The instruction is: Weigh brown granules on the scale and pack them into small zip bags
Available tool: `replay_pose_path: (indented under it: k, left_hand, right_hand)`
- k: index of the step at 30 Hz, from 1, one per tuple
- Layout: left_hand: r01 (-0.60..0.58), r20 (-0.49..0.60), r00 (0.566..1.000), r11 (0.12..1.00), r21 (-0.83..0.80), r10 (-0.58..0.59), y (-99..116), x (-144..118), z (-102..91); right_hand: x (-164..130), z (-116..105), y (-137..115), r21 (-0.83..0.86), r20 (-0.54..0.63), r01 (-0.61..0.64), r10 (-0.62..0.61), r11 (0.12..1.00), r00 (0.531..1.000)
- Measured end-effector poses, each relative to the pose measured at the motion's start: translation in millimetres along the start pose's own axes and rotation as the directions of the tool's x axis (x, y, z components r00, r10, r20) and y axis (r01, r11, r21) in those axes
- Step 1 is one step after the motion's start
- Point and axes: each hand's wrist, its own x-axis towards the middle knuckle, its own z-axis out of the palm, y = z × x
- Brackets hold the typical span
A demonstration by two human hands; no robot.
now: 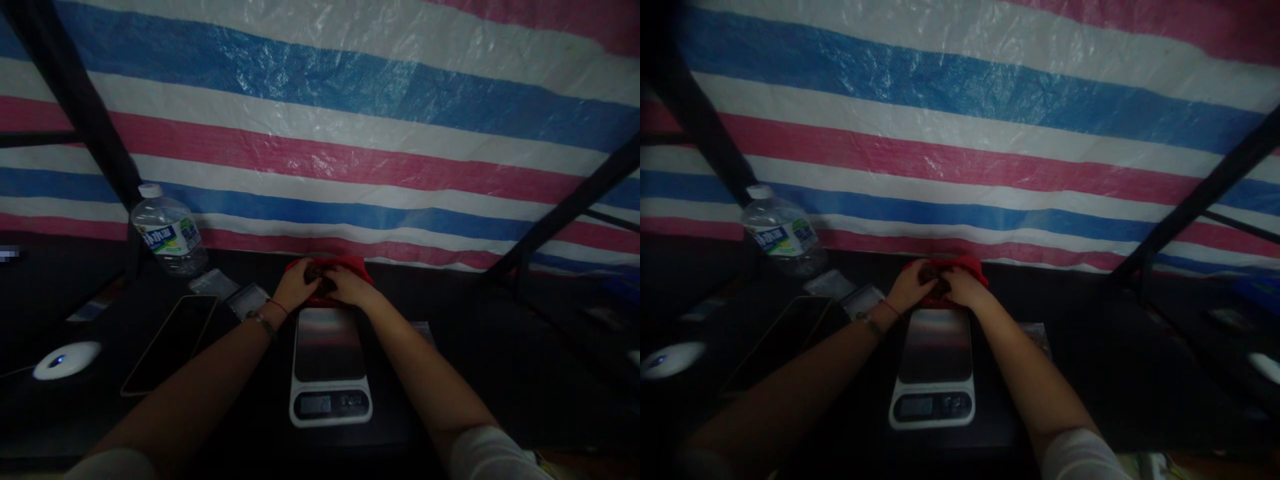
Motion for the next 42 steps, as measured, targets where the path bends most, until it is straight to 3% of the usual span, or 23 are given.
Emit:
replay_pose_path:
  k: [6, 10, 17, 24, 28, 32, 36, 40, 42]
  left_hand:
    - [-0.084, 0.045, 0.996, 0.995, 0.050, 0.082, -1, 0, -0.5]
    - [-0.086, 0.116, 0.990, 0.992, 0.090, 0.076, 1, 1, -1.5]
    - [-0.077, 0.205, 0.976, 0.996, 0.040, 0.068, 4, 0, 0.1]
    - [-0.041, 0.166, 0.985, 0.998, -0.043, 0.048, 3, 2, 0.4]
    - [-0.033, 0.141, 0.989, 0.998, -0.057, 0.040, 2, 2, 0.8]
    - [-0.047, 0.151, 0.987, 0.998, -0.048, 0.054, 1, 2, 1.8]
    - [-0.040, 0.032, 0.999, 0.998, -0.051, 0.042, 0, 2, 2.0]
    - [0.007, -0.086, 0.996, 0.999, -0.041, -0.011, -3, 3, 1.8]
    - [0.011, -0.099, 0.995, 0.999, -0.050, -0.016, -5, 4, 1.2]
  right_hand:
    - [8, 1, 12, 0.004, -0.054, 0.056, -0.056, 0.998, 0.997]
    - [10, -1, 22, 0.060, -0.075, 0.016, -0.012, 0.998, 0.997]
    - [12, -7, 11, 0.269, -0.364, 0.101, 0.004, 0.958, 0.931]
    - [12, 0, -2, 0.460, -0.420, 0.218, -0.005, 0.861, 0.907]
    - [12, 0, 0, 0.448, -0.456, 0.256, -0.028, 0.857, 0.890]
    - [12, -3, 1, 0.423, -0.423, 0.237, -0.041, 0.875, 0.905]
    - [6, -17, -1, 0.316, -0.437, 0.123, 0.029, 0.941, 0.899]
    - [-6, -27, -11, 0.248, -0.162, 0.059, -0.019, 0.967, 0.987]
    - [-9, -24, -17, 0.210, -0.014, 0.076, -0.074, 0.975, 0.997]
